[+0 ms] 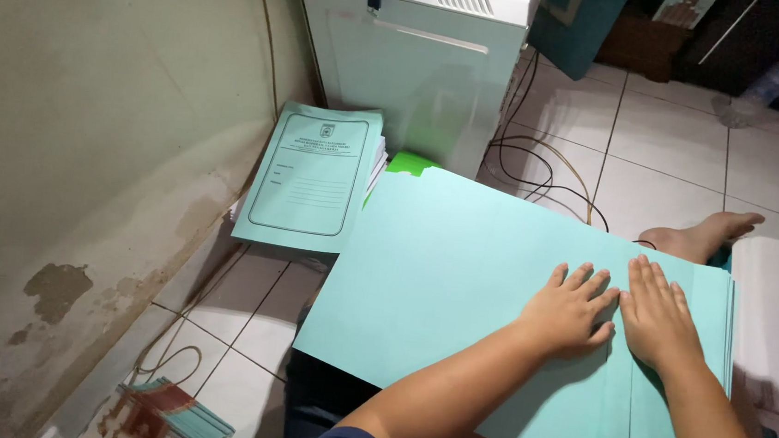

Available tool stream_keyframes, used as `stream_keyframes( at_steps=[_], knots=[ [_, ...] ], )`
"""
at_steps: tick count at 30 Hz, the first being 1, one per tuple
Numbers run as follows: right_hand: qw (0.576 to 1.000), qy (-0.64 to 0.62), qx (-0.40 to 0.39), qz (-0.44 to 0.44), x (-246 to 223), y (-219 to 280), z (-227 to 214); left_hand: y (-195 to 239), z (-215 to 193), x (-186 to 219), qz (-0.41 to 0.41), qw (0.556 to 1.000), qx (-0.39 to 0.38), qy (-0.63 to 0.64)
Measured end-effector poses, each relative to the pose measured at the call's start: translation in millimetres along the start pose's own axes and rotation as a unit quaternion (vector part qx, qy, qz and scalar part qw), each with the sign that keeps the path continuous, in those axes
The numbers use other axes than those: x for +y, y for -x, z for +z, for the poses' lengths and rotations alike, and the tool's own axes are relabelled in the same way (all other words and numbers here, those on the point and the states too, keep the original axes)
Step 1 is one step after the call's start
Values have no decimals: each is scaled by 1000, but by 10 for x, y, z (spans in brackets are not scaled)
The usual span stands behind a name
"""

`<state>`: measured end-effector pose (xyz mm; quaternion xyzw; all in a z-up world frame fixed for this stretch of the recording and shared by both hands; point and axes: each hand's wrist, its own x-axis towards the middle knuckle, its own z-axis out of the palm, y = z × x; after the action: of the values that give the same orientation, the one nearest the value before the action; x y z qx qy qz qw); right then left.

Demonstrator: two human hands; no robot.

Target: The person sits on the floor and folds light blue papers in half by hand. They repeatedly smooth the creases with both hands and place the folded papers onto a stack on the floor to their left.

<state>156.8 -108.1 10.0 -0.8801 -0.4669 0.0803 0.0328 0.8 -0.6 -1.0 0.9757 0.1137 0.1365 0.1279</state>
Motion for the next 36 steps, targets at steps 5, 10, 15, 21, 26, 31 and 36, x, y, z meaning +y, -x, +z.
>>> stream_keyframes(
  at_steps=[5,10,15,21,26,31,36],
  knots=[
    [999,-30,11,30,-162,-330,-172,-39,-30,1,-18,999,13,39],
    [999,-16,34,14,-184,-88,-107,-116,21,-49,-38,997,28,54],
    [997,2,76,-15,-212,594,138,-159,43,-64,-53,997,18,43],
    [993,30,112,-24,-421,1630,401,-102,-170,-29,-52,998,-18,37],
    [986,68,143,-60,-379,1813,495,-120,-101,-33,-53,998,-4,21],
    [996,17,86,-19,-245,1128,320,-113,-42,-36,-55,998,7,26],
    [999,-26,38,17,-240,238,-34,-114,54,-71,-54,994,81,52]
  ],
)
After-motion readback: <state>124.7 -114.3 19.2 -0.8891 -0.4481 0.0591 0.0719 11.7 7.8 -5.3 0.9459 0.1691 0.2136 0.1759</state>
